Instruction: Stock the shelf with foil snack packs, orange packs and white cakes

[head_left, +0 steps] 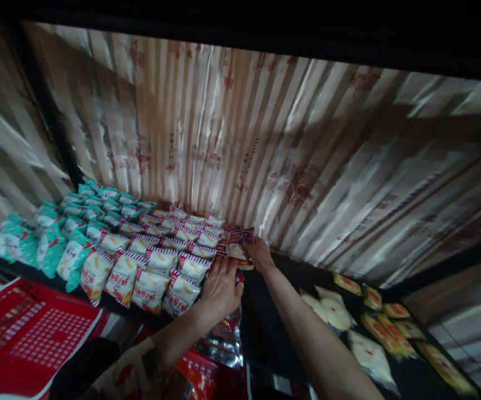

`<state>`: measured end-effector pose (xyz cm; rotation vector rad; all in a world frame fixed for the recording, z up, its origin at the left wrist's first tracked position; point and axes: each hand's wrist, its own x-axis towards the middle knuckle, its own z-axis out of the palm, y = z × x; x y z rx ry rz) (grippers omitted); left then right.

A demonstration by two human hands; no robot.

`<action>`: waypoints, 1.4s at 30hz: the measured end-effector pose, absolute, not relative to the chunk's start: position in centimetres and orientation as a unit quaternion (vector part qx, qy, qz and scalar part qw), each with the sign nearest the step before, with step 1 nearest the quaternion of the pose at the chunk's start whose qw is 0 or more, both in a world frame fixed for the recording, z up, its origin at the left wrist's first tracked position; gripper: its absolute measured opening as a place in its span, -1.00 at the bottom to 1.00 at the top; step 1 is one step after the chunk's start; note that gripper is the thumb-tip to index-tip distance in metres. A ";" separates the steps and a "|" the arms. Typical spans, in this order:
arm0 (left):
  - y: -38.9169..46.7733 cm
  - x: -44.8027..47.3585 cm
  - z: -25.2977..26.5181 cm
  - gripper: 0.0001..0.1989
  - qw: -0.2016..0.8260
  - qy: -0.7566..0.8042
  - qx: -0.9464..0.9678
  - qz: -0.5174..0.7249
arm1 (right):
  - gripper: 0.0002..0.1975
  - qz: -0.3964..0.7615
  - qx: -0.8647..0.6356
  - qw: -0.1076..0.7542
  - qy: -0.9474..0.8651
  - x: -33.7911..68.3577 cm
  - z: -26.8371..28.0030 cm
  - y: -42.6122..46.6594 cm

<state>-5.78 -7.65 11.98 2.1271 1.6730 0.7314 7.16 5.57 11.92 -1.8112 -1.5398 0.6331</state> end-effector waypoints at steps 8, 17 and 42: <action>-7.1 -5.4 11.5 -0.41 0.179 0.589 0.738 0.277 | -0.78 0.172 -0.708 0.208 -0.652 5.5 13.0 7.4; -6.0 -5.6 12.2 -0.45 0.199 0.569 0.730 0.324 | -0.60 0.107 -0.729 0.127 -0.664 4.5 14.0 8.1; -5.7 -5.5 11.3 -0.57 0.188 0.575 0.737 0.304 | -0.76 0.057 -0.631 0.129 -0.763 4.6 11.5 7.5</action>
